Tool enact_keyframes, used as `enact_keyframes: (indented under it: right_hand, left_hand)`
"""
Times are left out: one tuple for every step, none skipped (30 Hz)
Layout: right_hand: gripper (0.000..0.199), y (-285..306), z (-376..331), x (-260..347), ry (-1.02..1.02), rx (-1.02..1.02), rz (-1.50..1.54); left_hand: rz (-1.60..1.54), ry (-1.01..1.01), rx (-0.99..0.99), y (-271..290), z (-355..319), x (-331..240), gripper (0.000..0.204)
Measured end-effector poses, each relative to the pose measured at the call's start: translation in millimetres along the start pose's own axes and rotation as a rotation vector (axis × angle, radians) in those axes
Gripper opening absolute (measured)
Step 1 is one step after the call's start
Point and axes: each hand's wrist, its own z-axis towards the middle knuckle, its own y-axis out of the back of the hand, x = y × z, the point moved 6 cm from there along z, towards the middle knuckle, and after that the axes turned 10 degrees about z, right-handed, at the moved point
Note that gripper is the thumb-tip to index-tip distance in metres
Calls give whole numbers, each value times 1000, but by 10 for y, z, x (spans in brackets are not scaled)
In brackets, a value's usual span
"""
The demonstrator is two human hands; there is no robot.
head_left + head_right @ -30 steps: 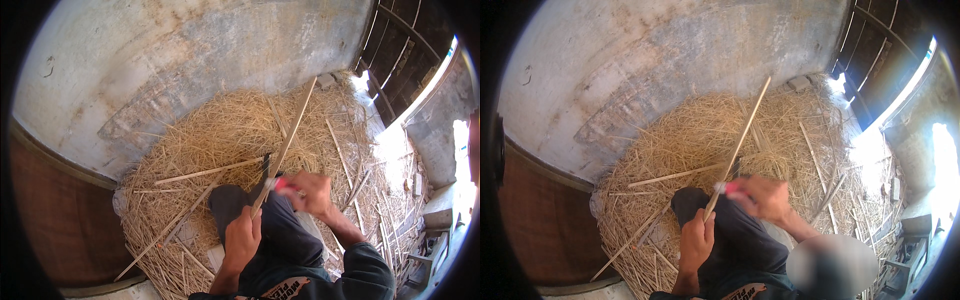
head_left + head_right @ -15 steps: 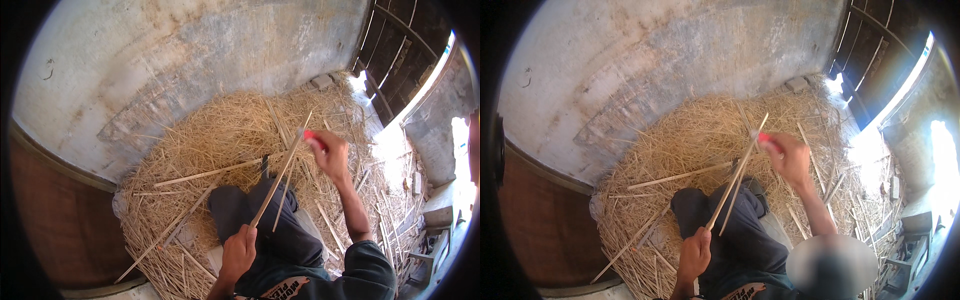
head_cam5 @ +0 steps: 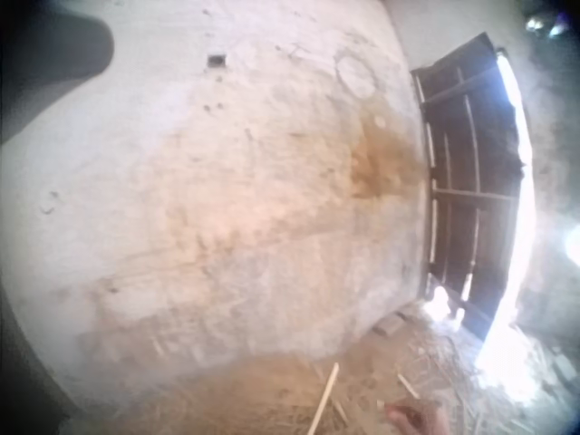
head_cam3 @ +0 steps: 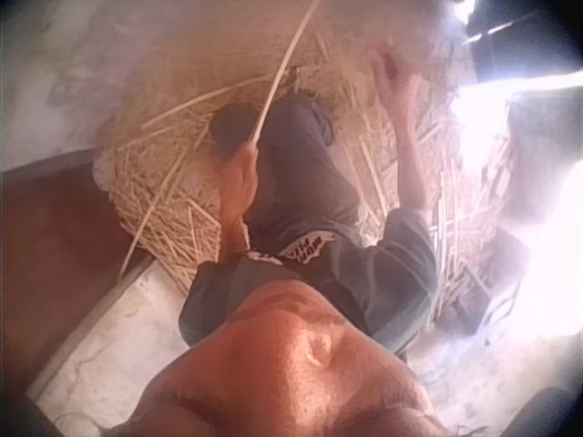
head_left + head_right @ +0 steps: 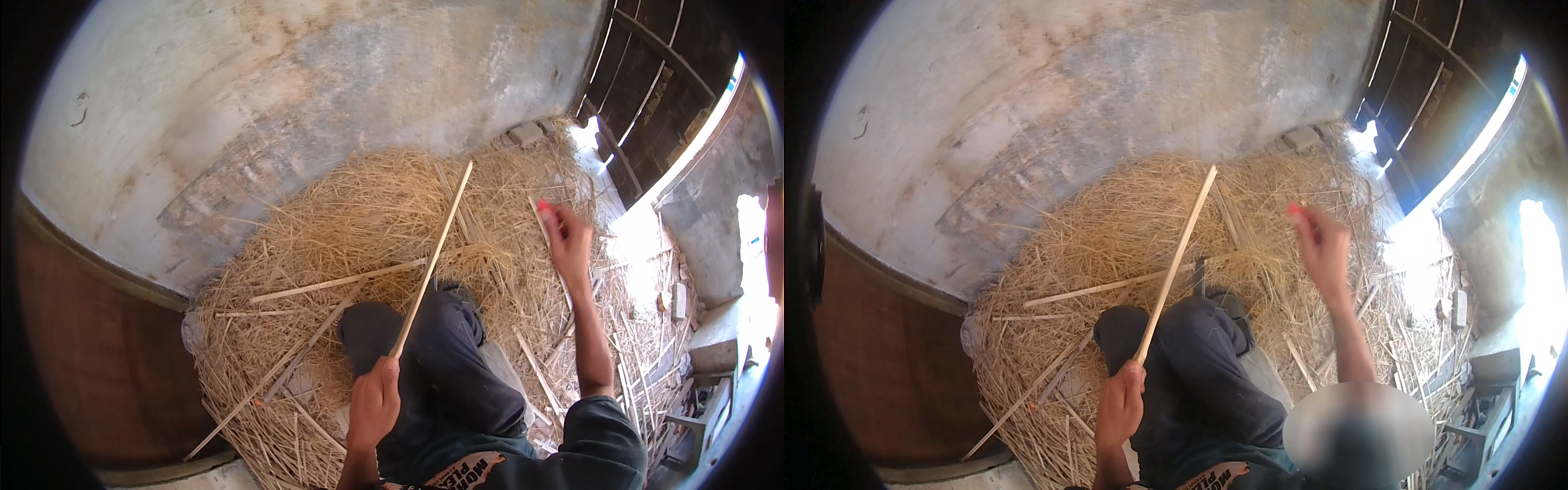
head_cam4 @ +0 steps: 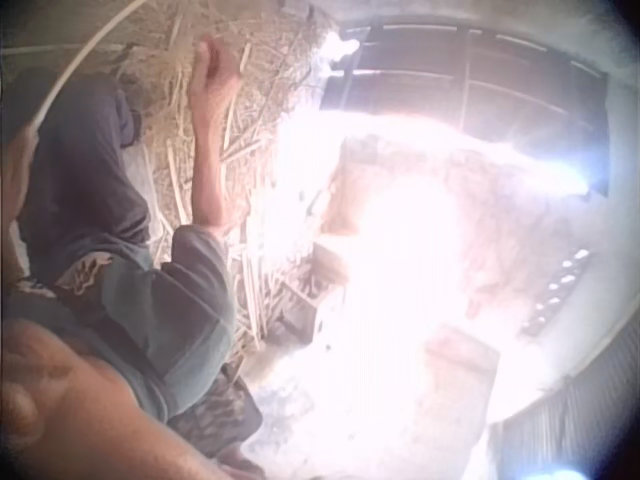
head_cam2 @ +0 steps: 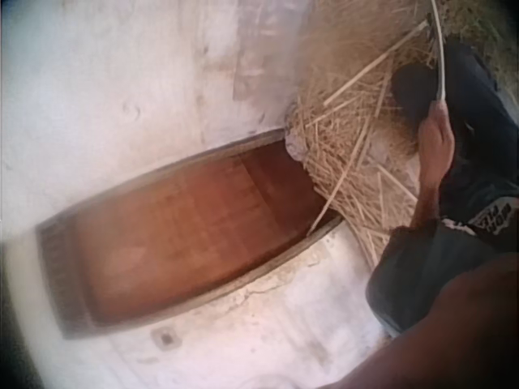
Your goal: The person sits on a straw-covered floor and uses a knife to shave and shape a long, thin piece of wood. They hold the wood with one hand and carefully scrape the surface with the knife in the other, creating thin shavings that fall onto the straw.
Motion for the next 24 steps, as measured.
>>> enact_keyframes:
  right_hand:
    - [20, -165, -178, 180, -44, 113, 28]
    - [19, -273, -338, 463, 32, 161, 86]
    - [18, -375, -489, 686, 108, 208, 144]
    - [19, -487, -634, 784, 157, 267, 227]
    - [20, -576, -762, 861, 204, 323, 309]
    - [22, -628, -840, 966, 225, 346, 310]
    - [24, -662, -899, 1085, 246, 369, 311]
    - [25, -691, -938, 1168, 271, 393, 315]
    - [26, -713, -966, 1195, 273, 401, 296]
    - [27, -733, -988, 1215, 275, 409, 277]
    - [28, -752, -1000, 1227, 277, 417, 259]
    - [29, -761, -997, 1236, 277, 409, 262]
    - [30, -769, -993, 1242, 277, 401, 266]
    - [30, -773, -987, 1248, 277, 394, 267]
    - [30, -780, -991, 1268, 294, 402, 263]
    - [31, -783, -995, 1291, 312, 411, 258]
    - [31, -783, -1000, 1310, 330, 419, 253]
    - [31, -784, -999, 1315, 337, 422, 237]
    - [31, -785, -996, 1319, 344, 425, 221]
    - [31, -787, -993, 1322, 351, 428, 204]
    - [31, -783, -984, 1329, 349, 423, 195]
    - [32, -779, -973, 1340, 347, 419, 184]
    - [32, -777, -962, 1344, 346, 415, 175]
    - [31, -778, -957, 1342, 350, 414, 170]
  left_hand:
    - [16, -17, -10, 10, 51, -75, 45]
    - [26, -25, -12, 14, 91, -143, 45]
    - [37, -34, -14, 15, 128, -217, 45]
    - [47, -42, -15, 15, 158, -276, 44]
    - [36, -63, -17, 14, 185, -327, 44]
    - [22, -83, -19, 17, 205, -364, 44]
    - [7, -102, -21, 16, 218, -392, 44]
    - [0, -111, -22, 10, 225, -411, 44]
    - [-6, -120, -24, 4, 230, -427, 43]
    - [-13, -128, -25, -3, 232, -438, 43]
    - [-12, -131, -21, -13, 231, -439, 43]
    - [-10, -134, -18, -25, 231, -437, 44]
    - [-9, -136, -14, -34, 229, -437, 44]
    - [-1, -131, -13, -34, 230, -448, 44]
    - [7, -126, -11, -27, 232, -468, 44]
    - [15, -121, -10, -26, 235, -479, 44]
    - [37, -129, -27, -24, 236, -488, 44]
    - [59, -137, -44, -24, 238, -494, 44]
    - [81, -145, -60, -18, 239, -500, 44]
    - [101, -141, -62, -17, 242, -498, 44]
    - [121, -136, -63, -14, 246, -495, 43]
    - [141, -131, -65, -13, 249, -491, 43]
    - [149, -127, -64, -14, 252, -485, 42]
    - [157, -123, -64, -18, 255, -475, 42]
